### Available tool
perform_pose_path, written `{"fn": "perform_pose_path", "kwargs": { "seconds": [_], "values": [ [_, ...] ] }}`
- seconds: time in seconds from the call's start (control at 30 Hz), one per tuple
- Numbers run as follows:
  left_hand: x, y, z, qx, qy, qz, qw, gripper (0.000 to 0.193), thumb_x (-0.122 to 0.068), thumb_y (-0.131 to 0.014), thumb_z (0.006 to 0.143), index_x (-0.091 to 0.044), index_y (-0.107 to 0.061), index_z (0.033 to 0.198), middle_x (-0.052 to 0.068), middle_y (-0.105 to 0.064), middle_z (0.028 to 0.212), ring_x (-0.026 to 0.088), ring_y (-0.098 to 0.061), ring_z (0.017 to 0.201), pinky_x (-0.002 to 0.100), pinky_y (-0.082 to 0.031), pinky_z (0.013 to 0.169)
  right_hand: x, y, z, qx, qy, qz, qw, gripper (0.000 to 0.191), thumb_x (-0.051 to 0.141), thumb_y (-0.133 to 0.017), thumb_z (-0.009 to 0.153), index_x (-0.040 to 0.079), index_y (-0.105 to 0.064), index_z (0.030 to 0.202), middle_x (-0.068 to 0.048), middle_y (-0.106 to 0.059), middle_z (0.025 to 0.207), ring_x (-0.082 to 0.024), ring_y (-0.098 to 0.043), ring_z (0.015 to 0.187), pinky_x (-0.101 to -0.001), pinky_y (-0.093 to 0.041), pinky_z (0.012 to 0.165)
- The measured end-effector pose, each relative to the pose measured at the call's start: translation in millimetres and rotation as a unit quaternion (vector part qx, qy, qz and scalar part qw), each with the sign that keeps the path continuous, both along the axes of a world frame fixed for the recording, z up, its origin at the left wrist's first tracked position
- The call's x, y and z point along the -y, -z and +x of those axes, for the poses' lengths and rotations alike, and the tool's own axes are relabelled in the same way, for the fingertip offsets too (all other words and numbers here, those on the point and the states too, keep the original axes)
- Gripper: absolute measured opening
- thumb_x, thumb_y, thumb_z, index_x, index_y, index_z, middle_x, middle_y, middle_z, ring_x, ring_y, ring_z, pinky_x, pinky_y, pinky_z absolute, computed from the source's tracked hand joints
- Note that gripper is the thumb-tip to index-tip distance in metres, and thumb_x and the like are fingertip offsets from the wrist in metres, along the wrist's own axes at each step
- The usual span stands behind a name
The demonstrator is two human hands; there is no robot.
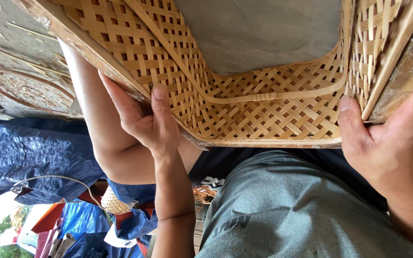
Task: The person sits on the floor with a woven bamboo basket on their lap and fits a thin bamboo strip along the basket's rim, pressing and tucking it into place around the edges. They reposition the basket repeatedly and use a knife to trim the strip before pressing the rim down.
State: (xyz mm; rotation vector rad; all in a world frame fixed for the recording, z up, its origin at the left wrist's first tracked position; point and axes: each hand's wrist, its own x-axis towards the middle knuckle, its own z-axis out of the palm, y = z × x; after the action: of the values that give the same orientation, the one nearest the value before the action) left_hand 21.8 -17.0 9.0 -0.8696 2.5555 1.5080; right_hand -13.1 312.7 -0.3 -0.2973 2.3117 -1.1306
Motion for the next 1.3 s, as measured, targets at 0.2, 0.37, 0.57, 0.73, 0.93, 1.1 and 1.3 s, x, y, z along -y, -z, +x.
{"fn": "perform_pose_path", "kwargs": {
  "seconds": [0.2, 0.37, 0.57, 0.73, 0.93, 1.1, 1.3],
  "values": [
    [7.1, 0.6, -1.7, -0.02, 0.034, -0.009, 0.999, 0.067, -0.007, -0.063, 0.117, 0.007, -0.016, 0.164, 0.022, -0.046, 0.161, 0.022, -0.051, 0.139, 0.03, -0.042, 0.12, 8.2, -3.1, -6.5, -0.031, 0.006, 0.058, 0.998, 0.087, -0.006, -0.066, 0.11, 0.008, 0.0, 0.165, -0.026, -0.041, 0.156, -0.037, -0.057, 0.139, -0.0383, -0.049, 0.122],
    [6.5, -10.8, -5.2, -0.02, 0.036, -0.024, 0.999, 0.071, -0.014, -0.063, 0.11, 0.007, -0.018, 0.16, 0.025, -0.051, 0.157, 0.026, -0.061, 0.131, 0.037, -0.051, 0.116, 13.6, -25.5, -23.3, 0.133, 0.124, 0.1, 0.978, 0.081, 0.007, -0.066, 0.108, 0.004, -0.008, 0.165, -0.031, -0.061, 0.135, -0.038, -0.072, 0.103, -0.0453, -0.06, 0.086],
    [-28.4, -43.5, 3.0, -0.159, 0.175, -0.285, 0.929, 0.066, -0.016, -0.063, 0.121, 0.001, -0.016, 0.163, 0.03, -0.027, 0.165, 0.043, -0.028, 0.155, 0.046, -0.025, 0.134, -53.0, -93.8, -25.1, -0.193, 0.093, -0.026, 0.976, 0.064, 0.014, -0.072, 0.115, -0.001, -0.027, 0.158, -0.027, -0.052, 0.148, -0.037, -0.06, 0.133, -0.0422, -0.052, 0.117],
    [-125.3, -38.0, -37.7, -0.072, 0.134, 0.135, 0.979, 0.057, -0.035, -0.049, 0.112, 0.0, -0.042, 0.156, 0.027, -0.045, 0.159, 0.039, -0.045, 0.148, 0.042, -0.041, 0.117, -100.5, -142.3, -23.1, -0.114, 0.247, -0.064, 0.96, 0.029, 0.014, -0.059, 0.12, -0.002, -0.057, 0.145, -0.011, -0.071, 0.131, -0.015, -0.071, 0.117, -0.0282, -0.057, 0.107],
    [-185.7, 9.6, -93.5, -0.181, 0.04, 0.158, 0.97, 0.054, -0.035, -0.048, 0.112, -0.001, -0.043, 0.153, 0.031, -0.055, 0.147, 0.046, -0.054, 0.138, 0.049, -0.047, 0.114, -39.1, -114.9, -38.3, -0.072, 0.169, -0.062, 0.981, 0.02, 0.007, -0.058, 0.11, -0.001, -0.065, 0.127, -0.008, -0.073, 0.111, -0.012, -0.07, 0.098, -0.0242, -0.056, 0.086],
    [-178.3, 10.9, -91.9, -0.147, 0.021, 0.151, 0.977, 0.044, -0.028, -0.044, 0.111, -0.006, -0.049, 0.149, 0.031, -0.068, 0.126, 0.049, -0.067, 0.114, 0.053, -0.056, 0.097, 24.9, -93.7, -90.6, -0.208, 0.024, 0.137, 0.968, 0.02, 0.016, -0.07, 0.107, -0.004, -0.069, 0.108, -0.015, -0.074, 0.092, -0.025, -0.076, 0.084, -0.0361, -0.059, 0.076],
    [-171.9, 3.3, -95.5, -0.12, -0.008, 0.244, 0.962, 0.046, -0.024, -0.045, 0.109, -0.01, -0.047, 0.153, 0.029, -0.065, 0.13, 0.046, -0.064, 0.121, 0.05, -0.051, 0.103, 74.9, -80.2, -152.7, -0.239, -0.171, 0.435, 0.851, 0.037, 0.032, -0.076, 0.096, -0.004, -0.074, 0.087, -0.023, -0.067, 0.064, -0.038, -0.069, 0.055, -0.0485, -0.056, 0.054]
  ]
}}
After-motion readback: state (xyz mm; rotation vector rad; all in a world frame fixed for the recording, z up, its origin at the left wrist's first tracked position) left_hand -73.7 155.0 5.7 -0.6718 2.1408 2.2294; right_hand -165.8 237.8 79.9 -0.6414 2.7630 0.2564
